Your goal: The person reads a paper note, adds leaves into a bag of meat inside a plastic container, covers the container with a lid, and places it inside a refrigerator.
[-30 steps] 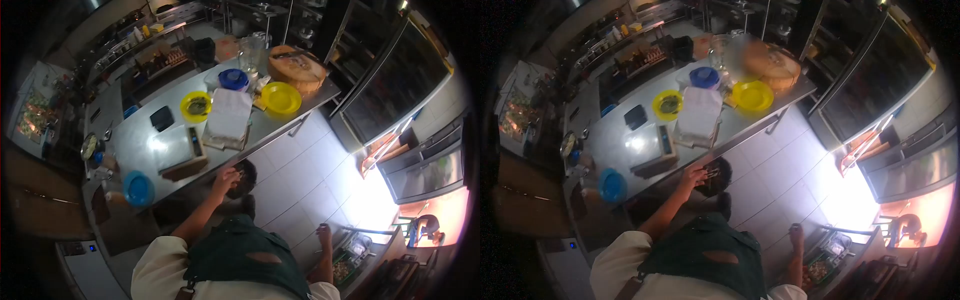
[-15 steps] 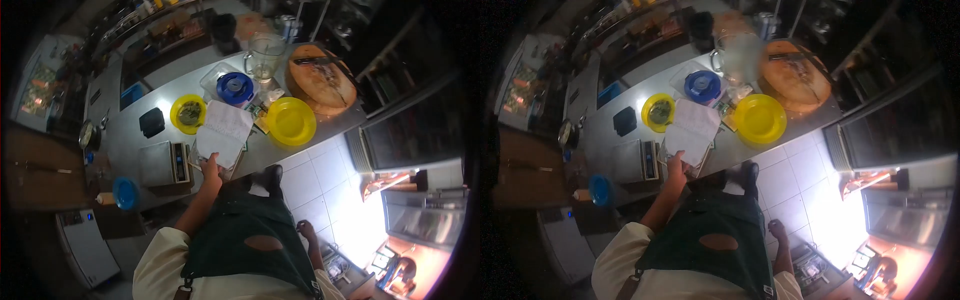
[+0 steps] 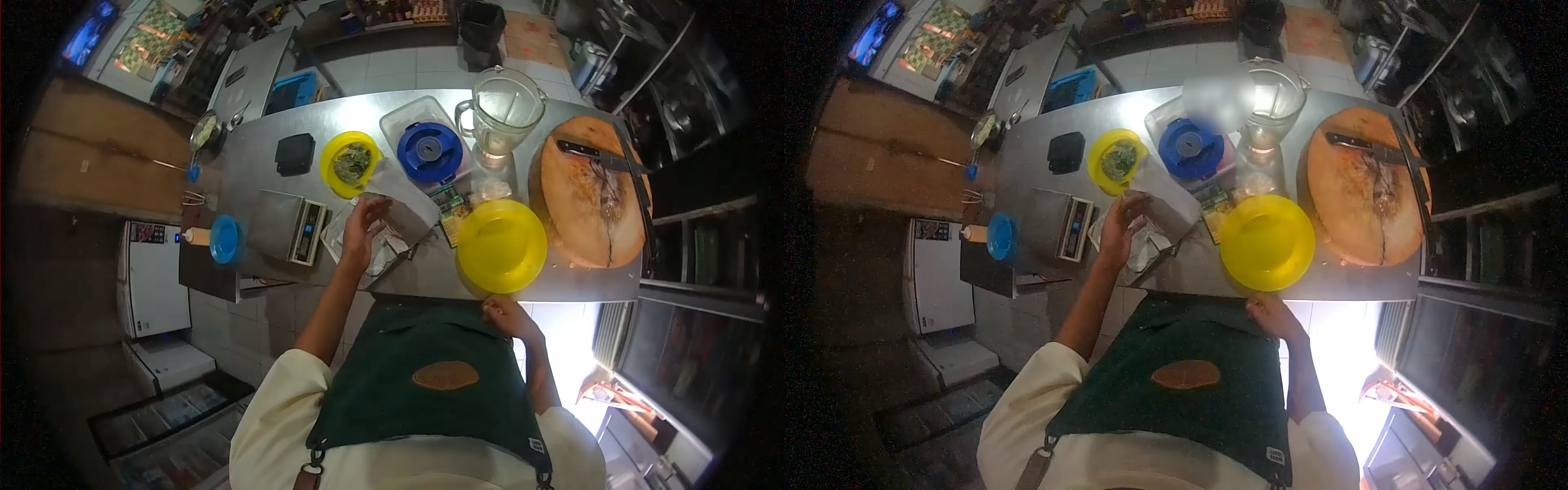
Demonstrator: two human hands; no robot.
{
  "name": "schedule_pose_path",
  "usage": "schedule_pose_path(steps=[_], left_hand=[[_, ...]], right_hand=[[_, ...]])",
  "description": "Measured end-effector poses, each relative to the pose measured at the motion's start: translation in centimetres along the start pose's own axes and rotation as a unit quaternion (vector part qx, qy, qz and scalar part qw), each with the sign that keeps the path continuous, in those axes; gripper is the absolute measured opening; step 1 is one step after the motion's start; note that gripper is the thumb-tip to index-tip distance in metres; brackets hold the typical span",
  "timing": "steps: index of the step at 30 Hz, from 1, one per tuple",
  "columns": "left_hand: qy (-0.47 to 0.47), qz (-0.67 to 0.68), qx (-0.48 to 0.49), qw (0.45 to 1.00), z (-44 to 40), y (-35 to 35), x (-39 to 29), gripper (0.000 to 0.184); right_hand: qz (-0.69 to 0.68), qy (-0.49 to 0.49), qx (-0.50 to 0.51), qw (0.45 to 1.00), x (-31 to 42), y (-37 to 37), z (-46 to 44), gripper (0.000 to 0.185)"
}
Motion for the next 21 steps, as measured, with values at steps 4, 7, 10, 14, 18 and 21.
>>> schedule_pose_path(steps=[4, 7, 10, 14, 18, 21], left_hand=[[0.107, -0.162, -0.042, 0.980, -1.3, -0.5, -1.2, 0.040], [0.156, -0.394, -0.088, 0.902, -0.8, -1.6, -0.9, 0.045], [0.120, -0.669, -0.073, 0.730, -0.2, -1.4, 0.3, 0.090], [0.096, -0.737, -0.111, 0.660, -0.6, -1.3, 0.5, 0.104], [-0.048, -0.729, -0.047, 0.681, -2.7, -1.7, 0.4, 0.120], [-0.092, -0.711, -0.014, 0.697, -2.8, -2.2, 0.4, 0.124]], right_hand=[[0.049, -0.018, 0.059, 0.997, 5.5, -0.8, 0.9, 0.026], [0.035, -0.036, 0.035, 0.998, 6.2, -0.8, 0.7, 0.026], [0.013, -0.038, 0.010, 0.999, 6.9, -0.8, 0.3, 0.026], [0.018, -0.076, 0.014, 0.997, 9.0, -0.1, 0.1, 0.026], [0.074, -0.088, 0.007, 0.993, 10.6, 0.5, 0.1, 0.024], [0.076, -0.072, -0.001, 0.994, 10.9, 1.6, 0.4, 0.027]])
Point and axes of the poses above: each hand's wrist, its own z-axis away from the middle knuckle, its own y-axis out of the palm, x = y × z, the point moved 7 cm from there along -z, towards the middle knuckle, and after that the axes turned 6 degrees about y, right-handed, at the moved point
